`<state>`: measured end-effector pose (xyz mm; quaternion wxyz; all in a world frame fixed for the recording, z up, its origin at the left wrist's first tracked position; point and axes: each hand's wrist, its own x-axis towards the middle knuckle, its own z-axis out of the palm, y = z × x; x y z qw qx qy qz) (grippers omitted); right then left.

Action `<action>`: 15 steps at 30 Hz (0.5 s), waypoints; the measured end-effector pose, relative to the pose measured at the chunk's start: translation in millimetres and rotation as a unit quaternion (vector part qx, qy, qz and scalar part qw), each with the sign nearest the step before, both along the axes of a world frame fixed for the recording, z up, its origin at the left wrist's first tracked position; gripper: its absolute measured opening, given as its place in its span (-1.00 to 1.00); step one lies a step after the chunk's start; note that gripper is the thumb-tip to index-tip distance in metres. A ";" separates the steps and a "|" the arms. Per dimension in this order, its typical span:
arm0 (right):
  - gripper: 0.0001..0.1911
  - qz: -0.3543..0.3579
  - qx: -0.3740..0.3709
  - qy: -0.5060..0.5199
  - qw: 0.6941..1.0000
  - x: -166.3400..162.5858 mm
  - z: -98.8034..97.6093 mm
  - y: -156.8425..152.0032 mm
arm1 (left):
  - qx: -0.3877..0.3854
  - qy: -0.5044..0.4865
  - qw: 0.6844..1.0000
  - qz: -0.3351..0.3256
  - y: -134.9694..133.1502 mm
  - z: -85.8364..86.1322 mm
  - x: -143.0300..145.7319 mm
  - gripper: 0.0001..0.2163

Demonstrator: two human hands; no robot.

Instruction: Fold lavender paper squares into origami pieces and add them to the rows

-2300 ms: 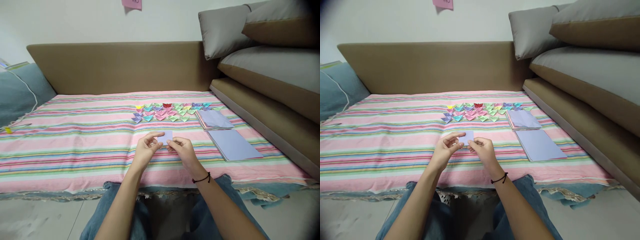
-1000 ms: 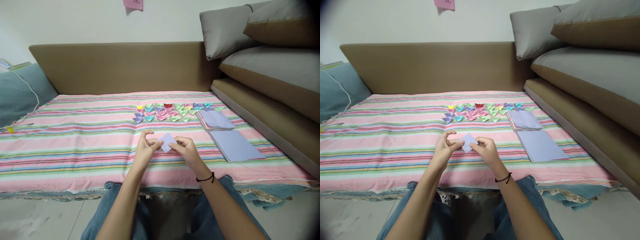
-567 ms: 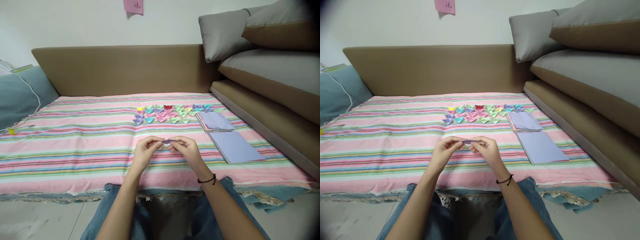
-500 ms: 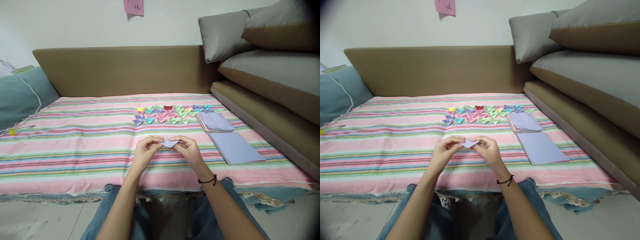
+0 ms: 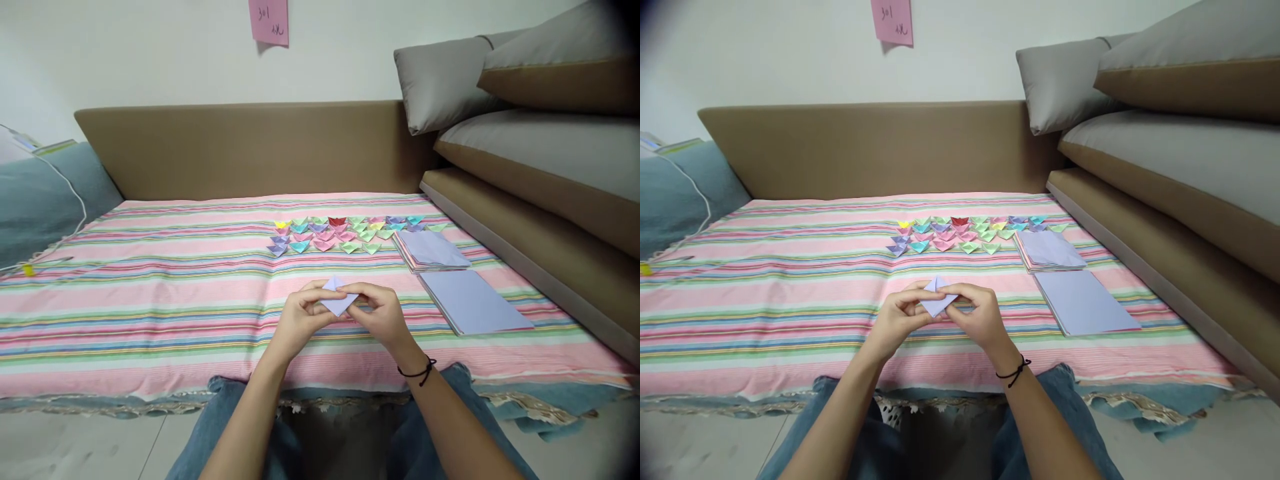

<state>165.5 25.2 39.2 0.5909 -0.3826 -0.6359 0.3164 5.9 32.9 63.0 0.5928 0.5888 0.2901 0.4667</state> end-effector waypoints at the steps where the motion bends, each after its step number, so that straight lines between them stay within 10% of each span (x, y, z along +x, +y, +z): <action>1: -0.73 -0.005 0.005 -0.009 1.000 -0.6 -0.3 -0.2 | 0.005 0.011 1.000 -0.001 -1.1 0.7 1.2 -0.75; 9: -0.77 0.007 0.018 0.006 1.000 -0.7 3.9 -2.1 | 0.066 0.062 0.989 0.121 0.5 1.5 -0.2 -0.92; 15: -0.94 -0.035 0.013 0.022 0.999 0.7 4.7 -1.2 | 0.039 0.025 0.995 0.092 2.0 -1.2 -1.5 -0.80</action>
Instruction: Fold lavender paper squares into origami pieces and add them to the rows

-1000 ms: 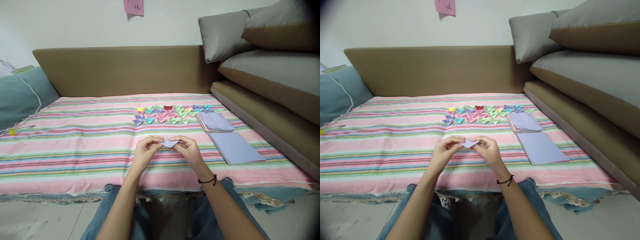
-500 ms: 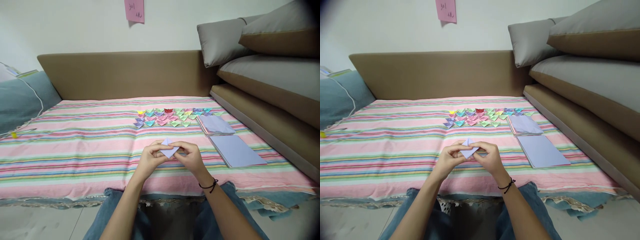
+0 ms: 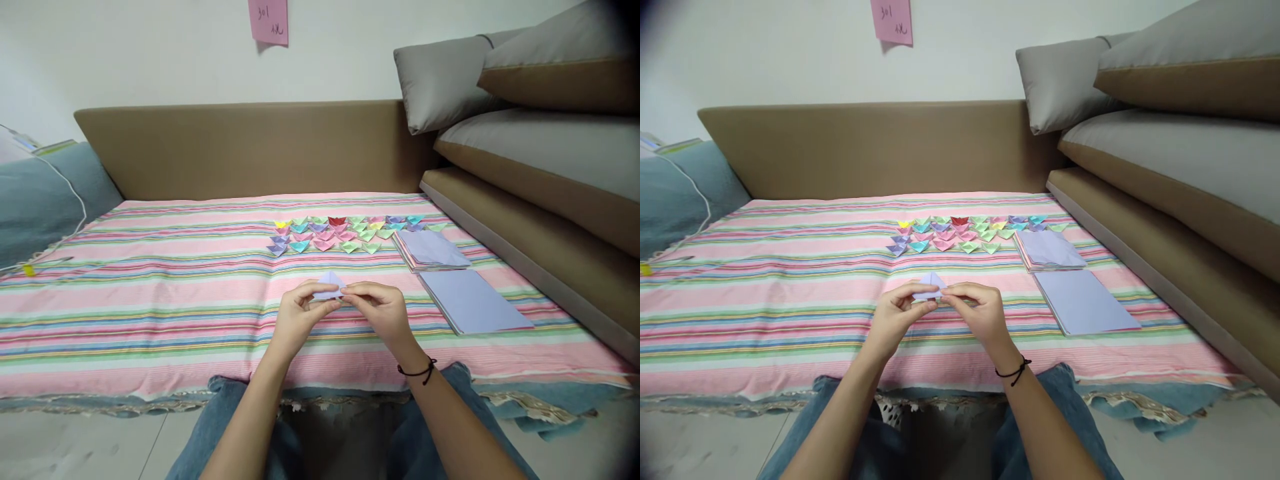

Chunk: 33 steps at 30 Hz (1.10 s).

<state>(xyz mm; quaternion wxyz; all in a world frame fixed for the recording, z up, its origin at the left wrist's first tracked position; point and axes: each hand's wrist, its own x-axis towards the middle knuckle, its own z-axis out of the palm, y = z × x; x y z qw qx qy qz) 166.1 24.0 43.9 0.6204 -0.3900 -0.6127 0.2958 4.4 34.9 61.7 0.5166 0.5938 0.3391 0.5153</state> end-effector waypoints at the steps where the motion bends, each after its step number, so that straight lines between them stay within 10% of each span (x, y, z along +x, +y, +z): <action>1: -0.94 -0.003 -0.008 0.013 1.000 0.6 -0.6 0.4 | -0.008 -0.013 1.000 -0.001 0.9 0.1 -1.0 -0.76; 17: -0.74 0.016 -0.096 0.129 0.987 -5.8 -0.5 0.7 | -0.010 0.017 0.996 0.089 6.0 0.9 -6.5 -0.89; 33: -0.87 0.072 -0.003 -0.027 0.997 -5.0 0.0 -0.1 | 0.082 0.075 0.993 0.034 2.0 7.2 -4.8 -0.85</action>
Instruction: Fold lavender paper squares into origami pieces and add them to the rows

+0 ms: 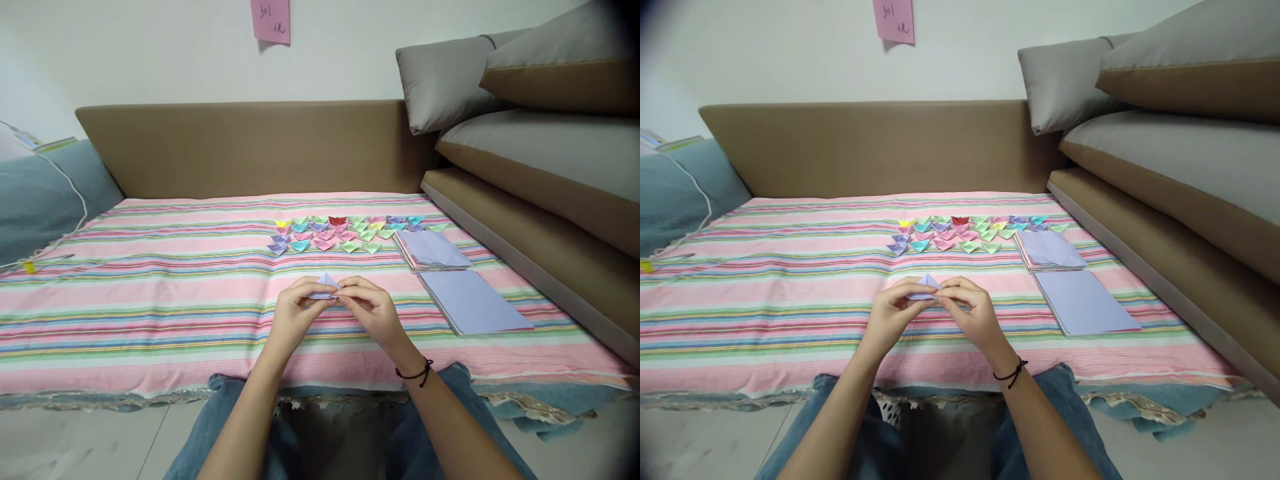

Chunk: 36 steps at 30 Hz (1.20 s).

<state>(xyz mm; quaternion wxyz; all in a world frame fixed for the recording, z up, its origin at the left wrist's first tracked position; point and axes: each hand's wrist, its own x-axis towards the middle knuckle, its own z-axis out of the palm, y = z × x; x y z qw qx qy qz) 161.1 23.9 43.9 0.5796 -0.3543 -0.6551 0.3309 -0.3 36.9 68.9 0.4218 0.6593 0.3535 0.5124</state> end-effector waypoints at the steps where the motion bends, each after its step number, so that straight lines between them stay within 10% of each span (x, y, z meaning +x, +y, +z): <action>1: -0.88 0.002 -0.009 0.014 1.000 -1.1 -1.1 -0.2 | 0.006 0.003 1.000 0.014 -0.2 -0.6 0.3 -0.87; 7: -0.73 -0.010 -0.063 0.096 0.993 -5.5 -7.2 -1.1 | 0.007 -0.015 0.999 0.045 0.2 -4.3 -0.2 -0.93; 36: -0.81 -0.044 0.115 -0.066 0.990 4.9 5.8 -4.5 | -0.064 -0.036 0.997 0.022 0.2 4.3 -8.2 -0.69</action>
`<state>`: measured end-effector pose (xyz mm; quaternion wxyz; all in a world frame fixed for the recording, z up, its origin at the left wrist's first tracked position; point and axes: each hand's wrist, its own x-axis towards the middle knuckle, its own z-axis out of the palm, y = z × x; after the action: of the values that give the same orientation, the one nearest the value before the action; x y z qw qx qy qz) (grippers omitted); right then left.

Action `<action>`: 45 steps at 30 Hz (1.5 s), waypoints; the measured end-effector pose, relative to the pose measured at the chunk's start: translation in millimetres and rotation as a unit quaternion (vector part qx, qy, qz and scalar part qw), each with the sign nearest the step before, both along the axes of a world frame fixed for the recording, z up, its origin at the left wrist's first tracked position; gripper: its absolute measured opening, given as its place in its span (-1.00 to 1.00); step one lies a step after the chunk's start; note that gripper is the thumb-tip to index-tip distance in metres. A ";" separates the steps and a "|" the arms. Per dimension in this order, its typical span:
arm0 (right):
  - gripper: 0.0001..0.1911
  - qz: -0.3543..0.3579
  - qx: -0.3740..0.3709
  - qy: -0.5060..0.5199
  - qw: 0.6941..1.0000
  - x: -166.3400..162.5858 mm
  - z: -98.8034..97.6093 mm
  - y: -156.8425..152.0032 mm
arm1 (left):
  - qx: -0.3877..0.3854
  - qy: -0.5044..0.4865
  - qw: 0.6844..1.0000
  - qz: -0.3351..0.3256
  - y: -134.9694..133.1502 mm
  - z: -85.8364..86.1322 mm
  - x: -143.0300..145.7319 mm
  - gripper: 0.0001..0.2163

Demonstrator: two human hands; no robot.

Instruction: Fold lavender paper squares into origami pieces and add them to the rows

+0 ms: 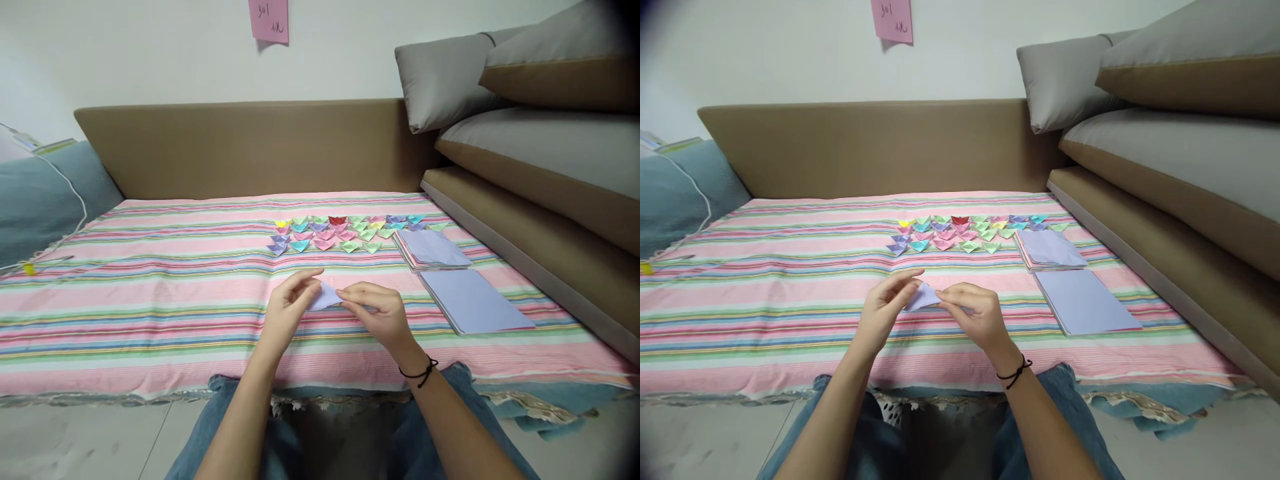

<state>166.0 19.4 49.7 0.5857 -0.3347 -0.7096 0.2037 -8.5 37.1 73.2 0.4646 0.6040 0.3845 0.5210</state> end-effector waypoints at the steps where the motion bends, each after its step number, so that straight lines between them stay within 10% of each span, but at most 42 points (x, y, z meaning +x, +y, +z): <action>1: -0.81 0.008 0.001 -0.008 1.000 0.3 -0.1 -0.1 | -0.005 0.003 1.000 0.000 0.0 0.5 0.0 -0.72; 13: -0.86 0.037 -0.025 0.006 0.999 -8.3 -3.1 0.1 | -0.044 -0.006 0.998 0.041 0.3 -4.3 3.2 -0.86; 23: -0.89 -0.002 -0.238 0.195 0.951 -21.2 -9.4 -3.2 | -0.086 0.003 0.996 0.001 -0.6 -2.3 6.8 -0.82; 36: -0.87 -0.016 -0.257 0.244 0.935 -21.3 -8.4 -1.0 | -0.042 0.051 0.998 -0.004 2.0 -7.7 8.0 -0.86; 45: -0.75 0.013 -0.364 0.361 0.858 -24.8 -11.5 0.6 | -0.030 0.019 0.997 0.063 2.3 -15.3 15.4 -0.87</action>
<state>141.2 20.0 38.2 0.6342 -0.4177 -0.3277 0.5620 6.8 39.4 57.9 0.4415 0.5738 0.4465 0.5259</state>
